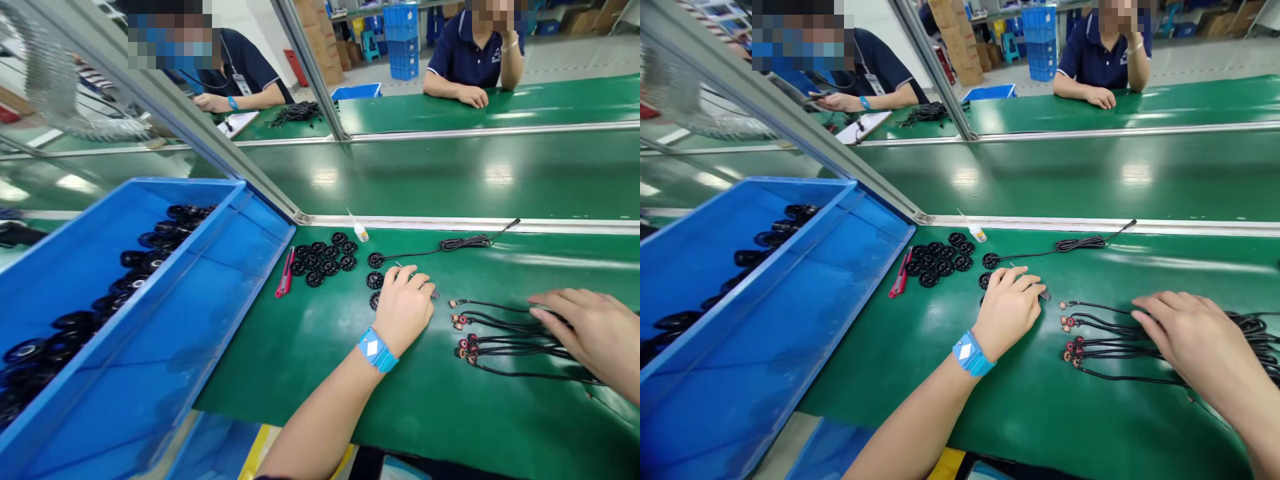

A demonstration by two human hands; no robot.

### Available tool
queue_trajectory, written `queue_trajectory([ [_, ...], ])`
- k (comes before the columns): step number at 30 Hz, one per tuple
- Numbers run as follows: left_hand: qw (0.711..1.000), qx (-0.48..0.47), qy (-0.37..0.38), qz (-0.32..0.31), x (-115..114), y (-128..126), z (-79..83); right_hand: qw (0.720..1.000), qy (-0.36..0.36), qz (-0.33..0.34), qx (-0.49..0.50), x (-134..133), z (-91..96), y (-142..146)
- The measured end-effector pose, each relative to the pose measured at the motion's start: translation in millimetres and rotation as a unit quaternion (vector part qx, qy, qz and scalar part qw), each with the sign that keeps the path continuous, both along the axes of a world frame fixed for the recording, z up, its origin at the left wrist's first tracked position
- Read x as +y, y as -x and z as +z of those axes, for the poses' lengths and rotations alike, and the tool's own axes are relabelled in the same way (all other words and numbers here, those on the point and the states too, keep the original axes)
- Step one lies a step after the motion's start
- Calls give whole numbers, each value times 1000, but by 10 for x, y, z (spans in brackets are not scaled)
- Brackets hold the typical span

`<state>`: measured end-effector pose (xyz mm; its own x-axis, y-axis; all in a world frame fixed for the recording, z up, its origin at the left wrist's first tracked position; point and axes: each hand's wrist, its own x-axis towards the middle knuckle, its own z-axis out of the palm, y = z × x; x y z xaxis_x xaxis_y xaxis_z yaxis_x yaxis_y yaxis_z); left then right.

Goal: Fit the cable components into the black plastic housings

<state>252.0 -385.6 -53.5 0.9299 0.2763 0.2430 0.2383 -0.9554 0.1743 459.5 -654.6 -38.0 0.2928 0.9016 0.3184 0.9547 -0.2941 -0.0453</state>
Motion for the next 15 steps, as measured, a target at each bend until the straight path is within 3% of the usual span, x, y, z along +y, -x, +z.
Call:
queue_trajectory([
  [5, 1000, 1, -2, -10, -96, -3, -17, 998, -30, 30, 35, 352, 37, 275],
  [9, 1000, 1, -16, -13, -40, 103, -17, 996, -54, 31, 66, 389, -63, 366],
  [15, 997, 0, -72, -18, 223, 128, 53, 991, -96, 26, 91, 377, -122, 343],
])
